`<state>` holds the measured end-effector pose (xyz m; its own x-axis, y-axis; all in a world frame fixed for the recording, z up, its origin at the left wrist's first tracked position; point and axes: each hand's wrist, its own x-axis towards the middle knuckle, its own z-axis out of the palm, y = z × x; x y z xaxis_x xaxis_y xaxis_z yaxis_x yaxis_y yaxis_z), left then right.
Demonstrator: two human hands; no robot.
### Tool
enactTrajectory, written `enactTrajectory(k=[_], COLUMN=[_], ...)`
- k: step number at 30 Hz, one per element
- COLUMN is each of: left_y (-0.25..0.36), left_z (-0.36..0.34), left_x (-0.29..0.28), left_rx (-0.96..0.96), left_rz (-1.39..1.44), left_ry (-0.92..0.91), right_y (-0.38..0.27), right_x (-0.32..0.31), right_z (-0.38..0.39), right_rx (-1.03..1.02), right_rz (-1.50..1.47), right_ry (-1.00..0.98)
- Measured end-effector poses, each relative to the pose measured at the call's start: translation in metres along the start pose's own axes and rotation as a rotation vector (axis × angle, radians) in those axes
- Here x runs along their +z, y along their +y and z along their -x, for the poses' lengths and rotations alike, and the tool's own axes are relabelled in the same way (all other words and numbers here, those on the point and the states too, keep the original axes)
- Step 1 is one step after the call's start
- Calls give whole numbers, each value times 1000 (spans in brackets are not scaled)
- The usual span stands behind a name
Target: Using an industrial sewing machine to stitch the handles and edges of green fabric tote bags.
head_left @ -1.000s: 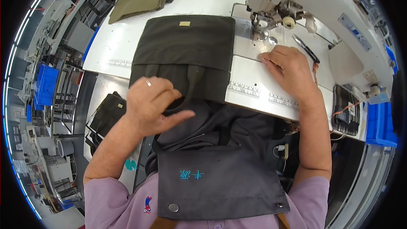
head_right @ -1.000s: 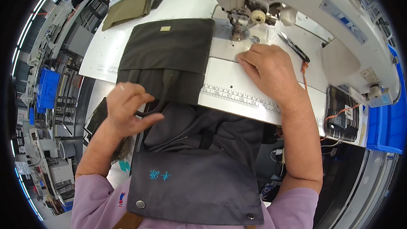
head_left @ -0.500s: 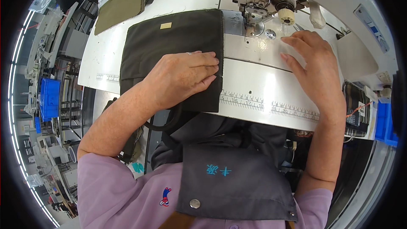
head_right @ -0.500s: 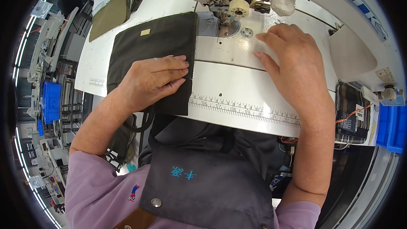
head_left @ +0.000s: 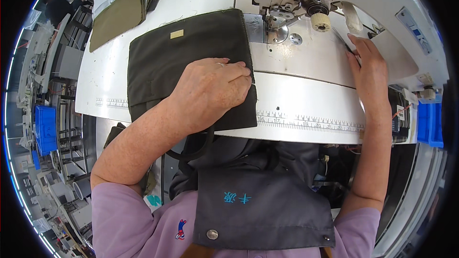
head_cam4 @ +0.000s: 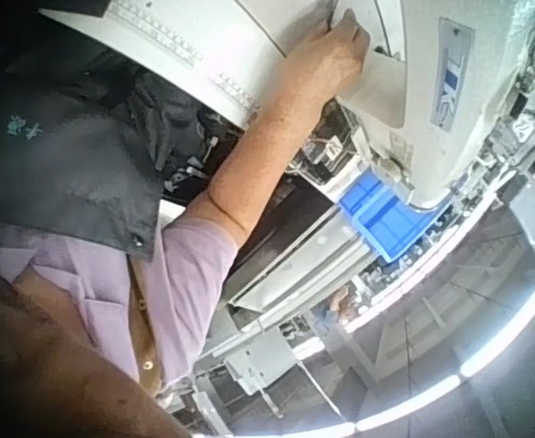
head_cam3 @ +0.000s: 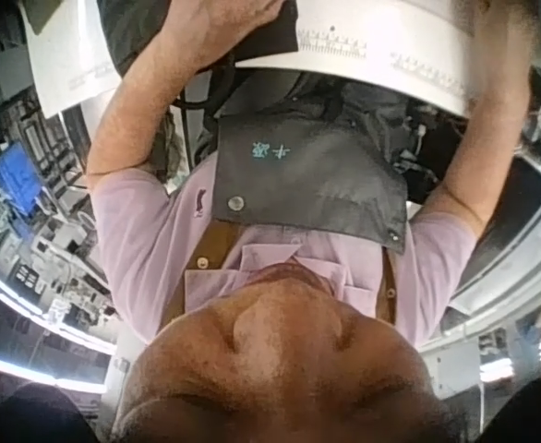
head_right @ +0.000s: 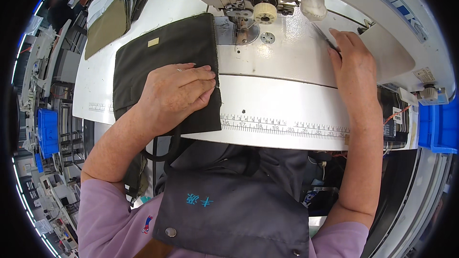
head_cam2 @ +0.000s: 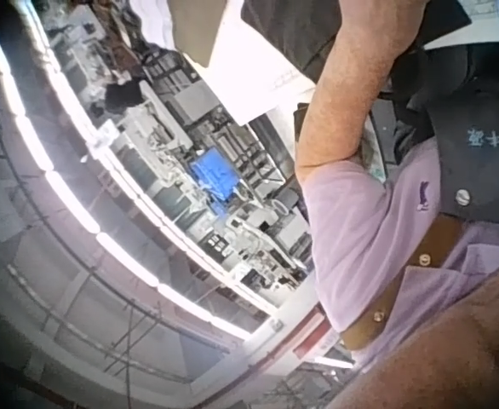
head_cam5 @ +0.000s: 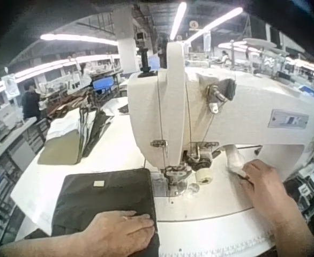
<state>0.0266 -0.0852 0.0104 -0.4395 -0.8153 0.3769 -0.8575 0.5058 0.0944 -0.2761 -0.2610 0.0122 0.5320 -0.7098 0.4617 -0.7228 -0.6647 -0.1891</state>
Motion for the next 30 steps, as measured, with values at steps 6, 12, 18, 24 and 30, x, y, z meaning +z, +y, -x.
enactTrajectory(k=[6,12,18,24,30], left_y=[4,0,0,-1,-4], left_z=[-1,-4,-8,-8,-10], left_x=[3,4,8,7,0], left_rx=[-81,-20,-51,-54,36], left_rz=[94,12,10,-37,-52], left_ry=[56,50,97,115,65], right_y=[-32,-103,-109,-112,-120], right_x=[-10,-7,9,18,16], right_z=[2,19,27,28,31], right_rx=[56,-212,-343,-396,-431], right_rz=[-372,-418,-418,-321,-186], right_ry=[-160,-289,-247,-212,-177])
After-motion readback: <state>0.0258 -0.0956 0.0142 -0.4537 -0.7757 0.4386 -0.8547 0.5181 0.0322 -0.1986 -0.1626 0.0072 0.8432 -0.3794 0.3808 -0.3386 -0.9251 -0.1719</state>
